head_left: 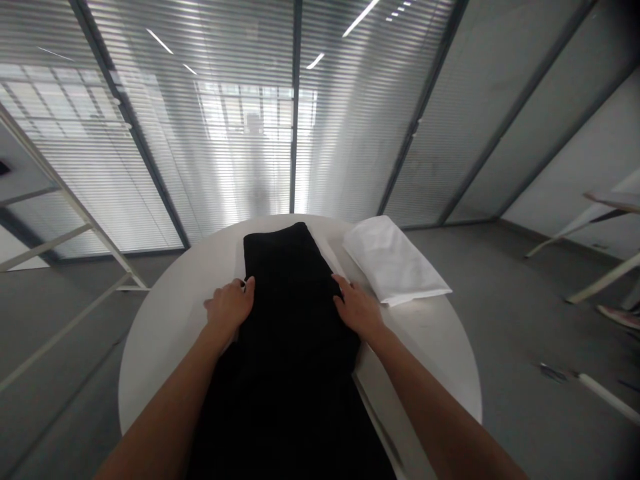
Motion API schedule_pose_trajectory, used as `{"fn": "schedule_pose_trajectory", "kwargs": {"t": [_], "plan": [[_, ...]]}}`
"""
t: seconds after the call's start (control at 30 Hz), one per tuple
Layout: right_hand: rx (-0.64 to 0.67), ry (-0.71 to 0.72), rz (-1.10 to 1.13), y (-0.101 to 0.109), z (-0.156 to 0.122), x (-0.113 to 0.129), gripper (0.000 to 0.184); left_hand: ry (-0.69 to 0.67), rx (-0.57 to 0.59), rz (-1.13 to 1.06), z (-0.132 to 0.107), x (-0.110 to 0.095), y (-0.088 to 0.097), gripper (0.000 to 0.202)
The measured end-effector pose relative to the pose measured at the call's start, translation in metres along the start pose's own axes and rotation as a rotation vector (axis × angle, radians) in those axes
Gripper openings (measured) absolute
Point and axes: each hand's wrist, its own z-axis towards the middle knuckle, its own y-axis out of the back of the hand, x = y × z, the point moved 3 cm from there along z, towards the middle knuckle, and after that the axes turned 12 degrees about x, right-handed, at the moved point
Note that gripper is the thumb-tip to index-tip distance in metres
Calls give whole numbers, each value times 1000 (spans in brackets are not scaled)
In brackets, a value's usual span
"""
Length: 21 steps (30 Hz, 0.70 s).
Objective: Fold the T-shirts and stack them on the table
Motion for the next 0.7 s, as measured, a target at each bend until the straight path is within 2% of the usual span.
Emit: {"fn": "schedule_pose_trajectory", "kwargs": {"t": [0.13, 0.23, 0.47, 0.57, 0.7], "plan": [[-14, 42, -8, -3, 2, -1, 46, -47, -48, 66, 0, -6, -6, 58], [26, 95, -11, -3, 3, -2, 39, -59, -54, 86, 2, -4, -9, 50], [143, 185, -11, 6, -3, -6, 37, -86, 1, 62, 5, -2, -8, 41], [186, 211, -11, 10, -10, -9, 35, -99, 51, -9, 4, -1, -4, 37], [290, 298, 76, 14, -13, -12, 31, -138, 86, -214, 3, 4, 1, 30]]}}
